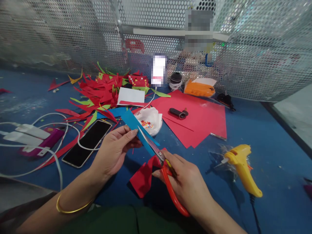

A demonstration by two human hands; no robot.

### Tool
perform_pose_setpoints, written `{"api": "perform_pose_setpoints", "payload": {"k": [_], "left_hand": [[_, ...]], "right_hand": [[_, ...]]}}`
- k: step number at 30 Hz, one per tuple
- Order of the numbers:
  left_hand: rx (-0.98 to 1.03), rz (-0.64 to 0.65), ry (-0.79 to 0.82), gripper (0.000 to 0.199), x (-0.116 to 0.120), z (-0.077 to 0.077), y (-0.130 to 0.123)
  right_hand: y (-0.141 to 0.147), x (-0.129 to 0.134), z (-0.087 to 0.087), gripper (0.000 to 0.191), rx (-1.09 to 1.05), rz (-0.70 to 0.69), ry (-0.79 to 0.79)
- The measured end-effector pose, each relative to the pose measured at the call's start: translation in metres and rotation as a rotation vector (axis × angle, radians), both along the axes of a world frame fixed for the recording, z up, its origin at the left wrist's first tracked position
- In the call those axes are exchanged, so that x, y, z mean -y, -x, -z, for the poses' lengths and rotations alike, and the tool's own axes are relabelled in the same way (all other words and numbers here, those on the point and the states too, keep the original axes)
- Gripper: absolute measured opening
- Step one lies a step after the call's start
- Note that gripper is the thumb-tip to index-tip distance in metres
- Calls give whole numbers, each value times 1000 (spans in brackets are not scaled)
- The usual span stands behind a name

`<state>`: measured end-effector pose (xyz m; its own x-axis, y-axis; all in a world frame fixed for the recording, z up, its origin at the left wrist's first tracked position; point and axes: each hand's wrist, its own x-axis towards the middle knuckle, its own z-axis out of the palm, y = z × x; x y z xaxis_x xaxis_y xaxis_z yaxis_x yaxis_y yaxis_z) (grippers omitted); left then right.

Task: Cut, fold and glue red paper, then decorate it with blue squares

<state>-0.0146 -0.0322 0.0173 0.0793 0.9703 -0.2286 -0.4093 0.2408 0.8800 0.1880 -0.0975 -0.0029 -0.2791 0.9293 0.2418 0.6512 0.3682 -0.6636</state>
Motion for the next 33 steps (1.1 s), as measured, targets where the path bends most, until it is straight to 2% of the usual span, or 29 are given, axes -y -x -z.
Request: {"api": "perform_pose_setpoints", "payload": {"k": [3,9,18,26,33], "left_hand": [[-30,13,-3,28,-2,-1,3],[-48,-96,-76,27,-8,-3,10],[-19,-75,-28,31,-10,-5,13],[-81,-114,-17,31,-10,-7,13],[-17,-138,-39,29,-9,-5,10]], "right_hand": [[-1,0,-1,38,-10,-4,18],[-5,1,-2,36,-9,-4,39],[-6,-1,-3,33,-6,-3,43],[-4,0,-5,36,-23,-5,75],[-3,1,-4,42,-51,-8,74]]}}
